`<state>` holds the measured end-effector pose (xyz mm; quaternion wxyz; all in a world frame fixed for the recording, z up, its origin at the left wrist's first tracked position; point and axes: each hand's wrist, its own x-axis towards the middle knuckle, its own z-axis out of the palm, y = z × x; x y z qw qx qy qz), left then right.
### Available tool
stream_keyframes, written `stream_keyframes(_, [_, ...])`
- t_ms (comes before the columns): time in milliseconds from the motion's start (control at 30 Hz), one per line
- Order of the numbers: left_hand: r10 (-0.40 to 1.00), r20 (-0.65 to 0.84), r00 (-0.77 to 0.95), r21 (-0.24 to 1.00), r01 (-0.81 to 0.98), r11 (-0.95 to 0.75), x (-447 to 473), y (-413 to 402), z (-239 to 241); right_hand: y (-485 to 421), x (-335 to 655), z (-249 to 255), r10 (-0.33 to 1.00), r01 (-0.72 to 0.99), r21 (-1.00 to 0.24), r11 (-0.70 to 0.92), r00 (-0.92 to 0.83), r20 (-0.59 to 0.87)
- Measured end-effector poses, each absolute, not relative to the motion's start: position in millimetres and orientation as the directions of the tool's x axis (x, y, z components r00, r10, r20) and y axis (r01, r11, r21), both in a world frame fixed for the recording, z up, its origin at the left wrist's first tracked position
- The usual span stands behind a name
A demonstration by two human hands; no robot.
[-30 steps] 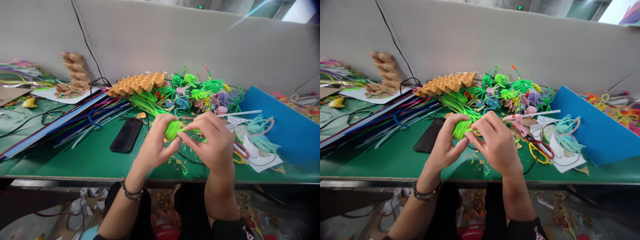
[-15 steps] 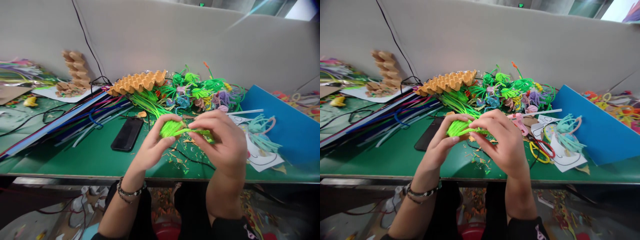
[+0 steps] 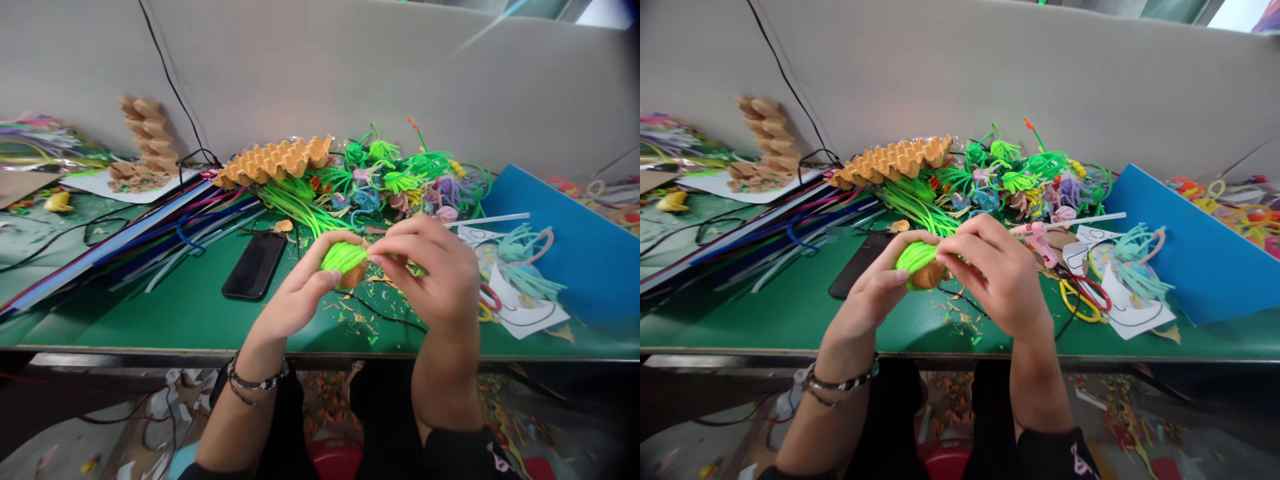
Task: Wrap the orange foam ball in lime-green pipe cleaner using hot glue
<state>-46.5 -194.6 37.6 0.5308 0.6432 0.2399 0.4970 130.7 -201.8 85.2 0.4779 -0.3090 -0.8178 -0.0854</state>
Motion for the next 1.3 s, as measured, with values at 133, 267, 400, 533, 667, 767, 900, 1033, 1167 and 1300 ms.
stream_keyframes(133, [0.833, 0.365, 0.416, 0.926, -0.253, -0.28, -46.5, -194.8, 39.0, -195.8, 128.0, 83.6, 0.343, 0.563, -0.067, 0.824, -0.402, 0.849])
stream_keyframes(267, [0.832, 0.356, 0.425, 0.922, -0.302, -0.241, -47.0, -193.8, 36.4, -192.1, 126.9, 82.4, 0.329, 0.537, -0.061, 0.842, -0.421, 0.845])
stream_keyframes(400, [0.818, 0.344, 0.46, 0.931, -0.283, -0.232, -47.2, -191.7, 33.2, -190.7, 128.6, 81.7, 0.338, 0.497, -0.089, 0.863, -0.438, 0.833])
stream_keyframes(533, [0.82, 0.311, 0.48, 0.95, -0.168, -0.263, -46.9, -190.9, 35.1, -188.8, 130.2, 80.0, 0.373, 0.469, -0.132, 0.873, -0.468, 0.801])
stream_keyframes(667, [0.823, 0.299, 0.483, 0.948, -0.052, -0.314, -47.4, -189.4, 37.5, -187.0, 129.6, 78.1, 0.423, 0.46, -0.179, 0.87, -0.509, 0.749])
stream_keyframes(767, [0.827, 0.339, 0.449, 0.93, -0.025, -0.368, -48.2, -186.9, 37.5, -187.4, 126.9, 77.6, 0.47, 0.454, -0.238, 0.859, -0.511, 0.72])
stream_keyframes(900, [0.813, 0.365, 0.454, 0.916, -0.018, -0.401, -48.7, -185.6, 38.8, -185.5, 121.4, 75.5, 0.544, 0.364, -0.422, 0.83, -0.36, 0.758])
stream_keyframes(1033, [0.815, 0.349, 0.463, 0.92, -0.003, -0.392, -48.4, -186.5, 41.6, -178.9, 119.6, 71.9, 0.615, 0.189, -0.586, 0.788, -0.185, 0.767])
stream_keyframes(1167, [0.888, 0.286, 0.36, 0.947, 0.033, -0.319, -48.7, -180.6, 37.6, -183.0, 122.8, 73.1, 0.617, 0.111, -0.611, 0.784, -0.027, 0.787])
stream_keyframes(1300, [0.975, 0.123, 0.187, 0.991, -0.068, -0.112, -48.3, -167.1, 29.2, -203.3, 127.6, 76.9, 0.599, 0.05, -0.597, 0.801, -0.078, 0.797])
